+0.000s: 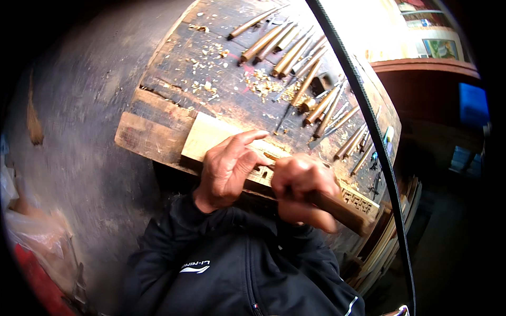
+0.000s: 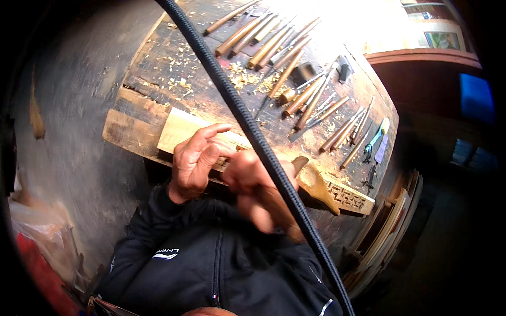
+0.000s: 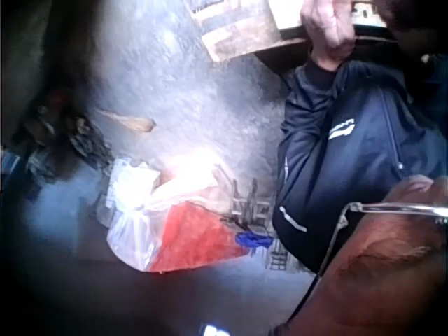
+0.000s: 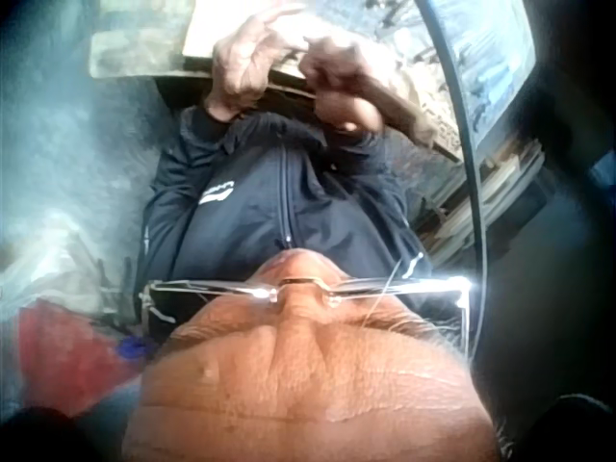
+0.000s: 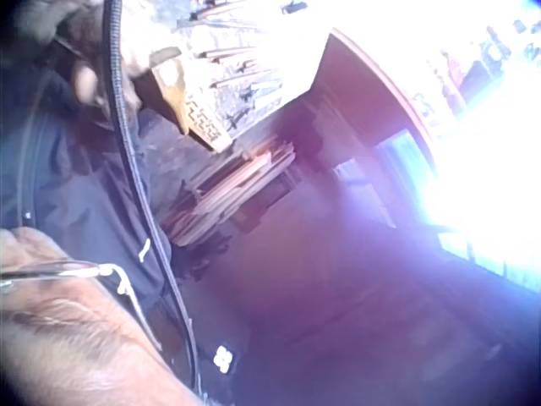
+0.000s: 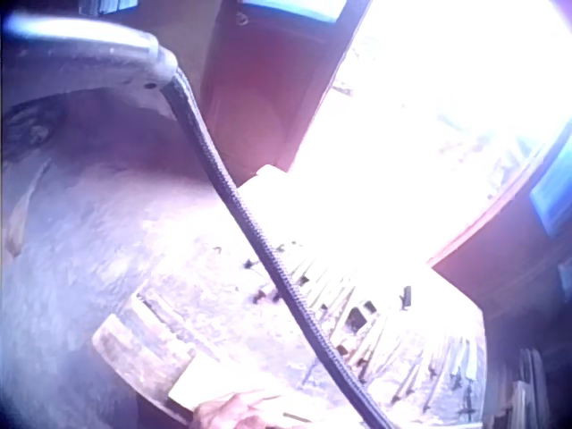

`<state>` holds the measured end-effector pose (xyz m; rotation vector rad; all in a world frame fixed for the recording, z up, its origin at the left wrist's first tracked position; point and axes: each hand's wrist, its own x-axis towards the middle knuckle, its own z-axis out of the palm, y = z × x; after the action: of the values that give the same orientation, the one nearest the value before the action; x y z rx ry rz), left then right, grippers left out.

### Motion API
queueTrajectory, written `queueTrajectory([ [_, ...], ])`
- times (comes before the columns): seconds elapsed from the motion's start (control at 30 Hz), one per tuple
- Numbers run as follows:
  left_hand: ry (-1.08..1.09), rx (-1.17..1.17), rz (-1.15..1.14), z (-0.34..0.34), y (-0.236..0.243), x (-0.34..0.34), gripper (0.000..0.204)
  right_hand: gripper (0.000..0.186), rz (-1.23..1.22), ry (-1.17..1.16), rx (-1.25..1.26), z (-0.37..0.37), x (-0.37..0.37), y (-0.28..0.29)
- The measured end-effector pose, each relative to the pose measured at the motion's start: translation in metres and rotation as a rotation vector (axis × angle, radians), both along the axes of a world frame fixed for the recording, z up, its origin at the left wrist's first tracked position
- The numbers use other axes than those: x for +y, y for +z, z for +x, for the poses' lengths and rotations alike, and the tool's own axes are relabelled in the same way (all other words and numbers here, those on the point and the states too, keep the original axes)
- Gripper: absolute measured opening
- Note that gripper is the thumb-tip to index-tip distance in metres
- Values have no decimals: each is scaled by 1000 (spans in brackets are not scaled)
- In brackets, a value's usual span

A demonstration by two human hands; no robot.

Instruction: The person carves a geometric pattern into a piece of wood using a chisel and a wooden mallet.

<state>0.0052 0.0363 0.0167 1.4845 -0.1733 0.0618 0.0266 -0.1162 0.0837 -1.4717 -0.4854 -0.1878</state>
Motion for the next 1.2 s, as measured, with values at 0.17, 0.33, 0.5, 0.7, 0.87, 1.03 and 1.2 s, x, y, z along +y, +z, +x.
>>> queueTrajectory([
  [0.17, 13, 71, 31, -1, 3, 4, 40, 82, -121, -15, 65, 7, 10, 3],
  [0.33, 230, -114, 70, -5, -9, -8, 33, 69, 76, -184, -102, 14, -9, 14],
  [0.5, 268, -370, 224, -21, -26, -16, 46, 58, -14, -75, -265, 10, -32, 67],
  [0.7, 86, -511, 120, -31, -29, -64, 86, 58, -4, 246, -92, 12, -47, 52],
  [0.87, 23, -483, 54, -32, -36, -66, 87, 73, 128, 448, -15, 21, -44, 45],
  [1.03, 104, -563, 90, -26, -38, -65, 78, 73, 148, 488, 69, 23, -37, 47],
  [1.2, 110, -506, 129, -32, -41, -66, 71, 70, 102, 481, 98, 25, -28, 42],
])
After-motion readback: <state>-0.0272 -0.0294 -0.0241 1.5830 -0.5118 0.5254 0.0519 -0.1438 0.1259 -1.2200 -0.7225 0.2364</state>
